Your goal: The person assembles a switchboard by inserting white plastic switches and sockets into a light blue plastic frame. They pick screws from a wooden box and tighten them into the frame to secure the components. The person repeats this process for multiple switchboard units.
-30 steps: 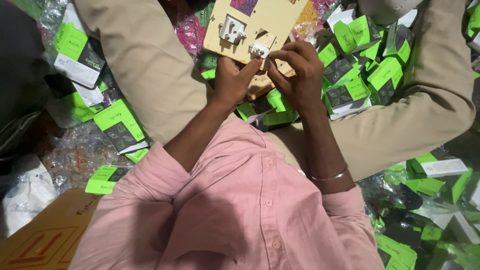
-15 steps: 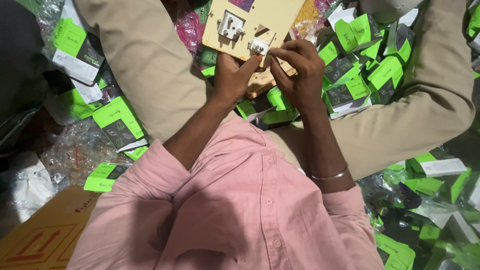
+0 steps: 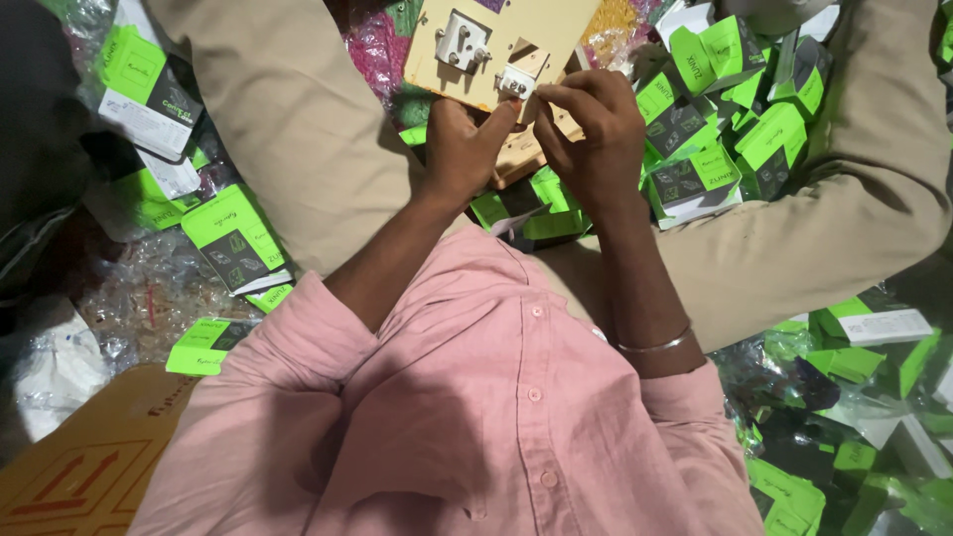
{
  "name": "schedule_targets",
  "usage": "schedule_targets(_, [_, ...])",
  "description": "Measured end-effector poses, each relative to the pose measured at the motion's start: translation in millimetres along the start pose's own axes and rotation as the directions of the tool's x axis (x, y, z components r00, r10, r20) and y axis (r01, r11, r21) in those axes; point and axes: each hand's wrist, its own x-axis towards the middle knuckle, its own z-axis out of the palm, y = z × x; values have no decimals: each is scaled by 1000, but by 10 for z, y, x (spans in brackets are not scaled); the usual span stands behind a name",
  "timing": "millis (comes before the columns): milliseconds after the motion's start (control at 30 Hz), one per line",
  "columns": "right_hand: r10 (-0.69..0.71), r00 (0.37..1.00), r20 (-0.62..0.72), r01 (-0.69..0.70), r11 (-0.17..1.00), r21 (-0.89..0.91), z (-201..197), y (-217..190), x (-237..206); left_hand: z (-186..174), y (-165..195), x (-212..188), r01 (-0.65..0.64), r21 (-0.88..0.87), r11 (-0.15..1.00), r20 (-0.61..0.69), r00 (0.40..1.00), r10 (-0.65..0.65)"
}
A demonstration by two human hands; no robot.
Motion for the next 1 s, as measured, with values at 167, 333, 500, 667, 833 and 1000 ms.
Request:
schedule_targets(167, [2,1000,-12,-2,1000,-16,58,-22,-17,-17,4,-3,13,142,990,-35,999,-8])
schedule_targets(333, [81,996,-29,-81,997,0,122,-54,-60,-22,10,-14,-38,239,970,-49,998,51])
schedule_targets(500, [69,996,-59,-71,997,-29,152,-100,-65,-41,5,-7,20,350,937,-57,998,0])
schedule_targets(667, [62,997,-52,-63,997,-32,138,-118,-25,-52,-1,6,-89,292,952,-45,993,107])
schedule_targets(833, [39,999,-18,-40,998,-51,112,-118,5,-62,17,3,-38,305,952,-48,997,55])
schedule_targets(1000, [33,998,-60,-32,999,9,110,-118,27,-61,34,22,27,329,944,-55,998,-10])
